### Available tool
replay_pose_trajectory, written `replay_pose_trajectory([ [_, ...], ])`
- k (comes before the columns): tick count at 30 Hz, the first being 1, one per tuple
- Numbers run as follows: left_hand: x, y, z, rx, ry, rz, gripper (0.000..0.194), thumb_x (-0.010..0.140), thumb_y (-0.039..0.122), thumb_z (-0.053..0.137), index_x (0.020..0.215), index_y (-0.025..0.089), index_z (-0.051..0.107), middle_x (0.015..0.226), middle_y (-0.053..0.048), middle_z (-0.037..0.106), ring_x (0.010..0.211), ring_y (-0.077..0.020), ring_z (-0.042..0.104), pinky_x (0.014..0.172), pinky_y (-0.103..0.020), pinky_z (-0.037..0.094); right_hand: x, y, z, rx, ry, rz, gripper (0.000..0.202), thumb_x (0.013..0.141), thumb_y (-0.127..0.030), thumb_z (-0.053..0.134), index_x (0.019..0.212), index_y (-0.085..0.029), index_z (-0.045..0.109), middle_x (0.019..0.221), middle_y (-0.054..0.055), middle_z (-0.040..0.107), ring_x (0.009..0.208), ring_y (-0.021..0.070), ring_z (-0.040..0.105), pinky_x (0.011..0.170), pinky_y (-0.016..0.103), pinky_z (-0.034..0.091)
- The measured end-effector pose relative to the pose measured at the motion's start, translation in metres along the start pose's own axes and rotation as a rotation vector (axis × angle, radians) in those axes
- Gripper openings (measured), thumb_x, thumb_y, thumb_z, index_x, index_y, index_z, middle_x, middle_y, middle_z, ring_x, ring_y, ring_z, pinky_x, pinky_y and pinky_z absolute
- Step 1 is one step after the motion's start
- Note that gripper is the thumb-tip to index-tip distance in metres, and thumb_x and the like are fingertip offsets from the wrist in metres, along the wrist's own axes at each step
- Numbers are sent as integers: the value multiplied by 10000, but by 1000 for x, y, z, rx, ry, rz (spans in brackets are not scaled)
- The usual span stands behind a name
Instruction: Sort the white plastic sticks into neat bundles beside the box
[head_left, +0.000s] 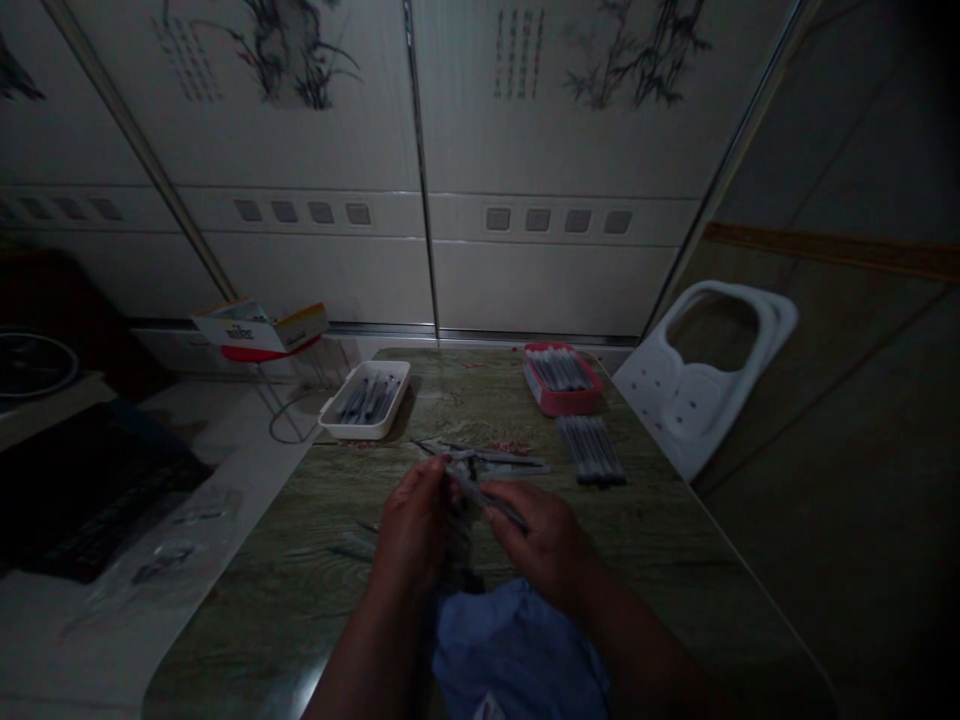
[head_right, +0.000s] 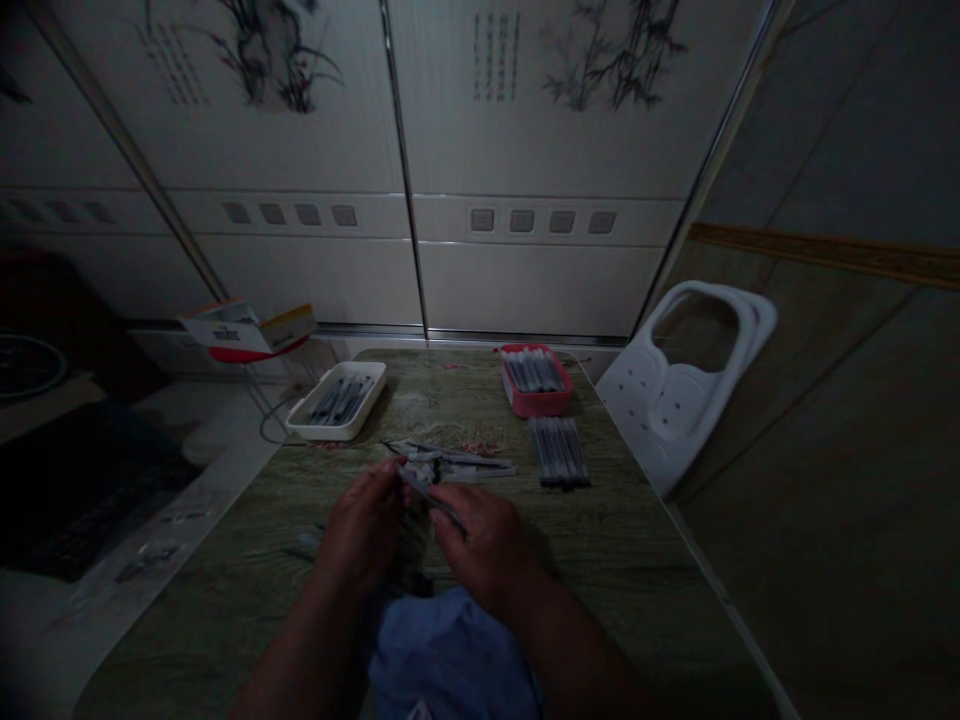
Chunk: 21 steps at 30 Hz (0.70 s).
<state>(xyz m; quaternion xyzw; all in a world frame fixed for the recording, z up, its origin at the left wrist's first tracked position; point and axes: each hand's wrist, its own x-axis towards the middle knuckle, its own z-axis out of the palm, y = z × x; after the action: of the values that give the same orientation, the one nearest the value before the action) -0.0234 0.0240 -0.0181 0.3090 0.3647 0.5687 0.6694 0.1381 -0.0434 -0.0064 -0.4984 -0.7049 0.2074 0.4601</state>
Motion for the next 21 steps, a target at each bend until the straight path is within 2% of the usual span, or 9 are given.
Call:
replay_pose_trajectory([
  [3, -1, 4, 1, -70, -17, -33, 369, 792, 323, 775, 1097, 127, 709, 873, -56, 689, 737, -121, 616, 682, -221, 490, 0, -1, 2, 63, -6, 138, 313, 956, -325, 571, 1254, -250, 633, 1058, 51, 745, 882, 197, 704, 810, 316, 535],
  [5, -2, 6, 2, -85, -26, -44, 378, 804, 318, 764, 1119, 116, 707, 909, -79, 704, 743, -126, 622, 691, -228, 499, 0, 0, 3, 97, -19, 194, 289, 953, -338, 576, 1222, -254, 643, 1033, 37, 746, 854, 190, 702, 769, 298, 527],
  [8, -3, 7, 2, -85, -21, -49, 361, 831, 340, 741, 1108, 111, 709, 896, -86, 710, 703, -119, 611, 670, -229, 501, 0, 0, 3, 111, -31, 209, 256, 950, -324, 576, 1184, -265, 662, 1031, 23, 744, 879, 187, 698, 766, 284, 510],
  [17, -6, 6, 6, -82, -40, -57, 273, 822, 333, 755, 976, 111, 715, 839, -75, 712, 645, -94, 585, 647, -203, 484, -4, -6, 3, 123, -22, 170, 187, 955, -298, 560, 1083, -223, 675, 858, 15, 717, 741, 160, 651, 677, 260, 473],
  [21, -9, 5, 8, -79, -51, -59, 279, 829, 349, 748, 980, 117, 712, 834, -75, 715, 646, -96, 589, 655, -208, 489, -5, -6, 4, 170, -7, 181, 192, 964, -295, 549, 1083, -219, 679, 878, 19, 720, 760, 158, 652, 690, 257, 482],
])
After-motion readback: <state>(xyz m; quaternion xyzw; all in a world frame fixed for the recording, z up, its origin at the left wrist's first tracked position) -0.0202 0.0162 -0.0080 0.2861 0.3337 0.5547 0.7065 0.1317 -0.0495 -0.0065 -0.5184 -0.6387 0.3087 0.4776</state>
